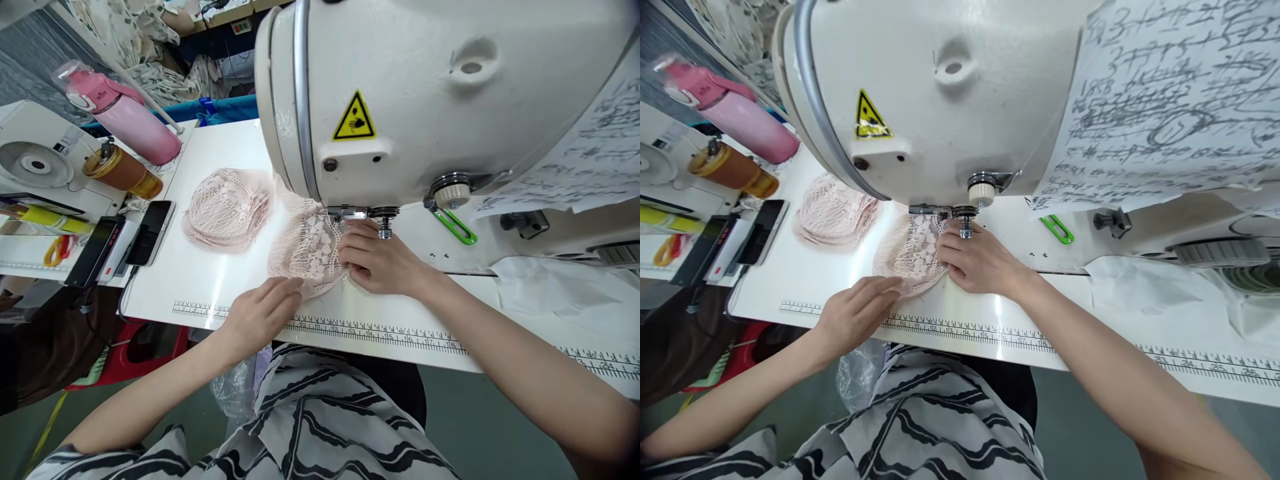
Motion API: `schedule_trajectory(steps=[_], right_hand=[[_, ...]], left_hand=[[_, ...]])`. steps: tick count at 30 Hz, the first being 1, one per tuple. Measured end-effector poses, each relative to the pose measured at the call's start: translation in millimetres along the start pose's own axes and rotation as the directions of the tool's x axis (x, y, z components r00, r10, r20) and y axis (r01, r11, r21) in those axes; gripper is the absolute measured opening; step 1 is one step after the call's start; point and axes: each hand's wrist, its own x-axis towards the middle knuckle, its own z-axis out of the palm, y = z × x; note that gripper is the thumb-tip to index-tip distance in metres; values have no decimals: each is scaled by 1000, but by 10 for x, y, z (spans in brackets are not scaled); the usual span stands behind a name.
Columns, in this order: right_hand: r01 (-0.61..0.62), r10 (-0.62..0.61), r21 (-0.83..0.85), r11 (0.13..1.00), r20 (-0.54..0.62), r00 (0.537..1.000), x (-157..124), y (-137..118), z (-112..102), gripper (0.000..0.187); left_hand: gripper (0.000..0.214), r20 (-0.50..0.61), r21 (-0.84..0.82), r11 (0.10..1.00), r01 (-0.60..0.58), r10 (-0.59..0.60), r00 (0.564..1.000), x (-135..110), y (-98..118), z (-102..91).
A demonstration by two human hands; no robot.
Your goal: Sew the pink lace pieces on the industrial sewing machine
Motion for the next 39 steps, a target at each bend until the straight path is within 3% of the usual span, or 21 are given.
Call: schedule_trajectory(steps=[3,5,8,10,12,16,19,26,28,33,39], right_hand=[[-23,24,18,1000,-64,998,4,-8,-16,22],[-36,39,30,999,-86,996,5,-8,-26,21],[-66,71,52,996,-95,993,4,2,-32,20],[-73,79,58,996,-108,991,3,9,-34,21],[-74,79,54,996,-108,991,2,10,-38,23],[-136,136,-22,990,-13,991,-11,-4,-40,29],[-83,83,-64,994,-5,997,-26,4,-29,20],[49,-47,21,999,-70,996,-21,64,-17,12],[15,-15,-4,1000,-57,998,-39,62,-20,13],[-85,85,-2,996,99,991,-93,26,-18,23],[-61,62,-9,998,70,996,-90,6,21,23]], left_hand=[[11,85,-139,974,177,-166,982,174,-59,-89],[11,118,-168,979,120,-101,988,338,-145,-84],[22,166,-138,990,-26,49,985,576,-274,68],[11,134,-68,993,-99,108,985,687,-331,221],[16,54,7,987,-159,159,986,748,-359,350],[19,-87,71,979,-192,197,976,756,-358,435],[20,-128,63,983,-170,177,976,724,-350,419],[24,-142,153,966,-209,231,963,687,-378,468],[18,-145,112,970,-216,231,962,683,-384,488],[17,-109,-31,983,-183,178,978,650,-351,526],[8,-126,-56,985,-160,152,980,638,-327,536]])
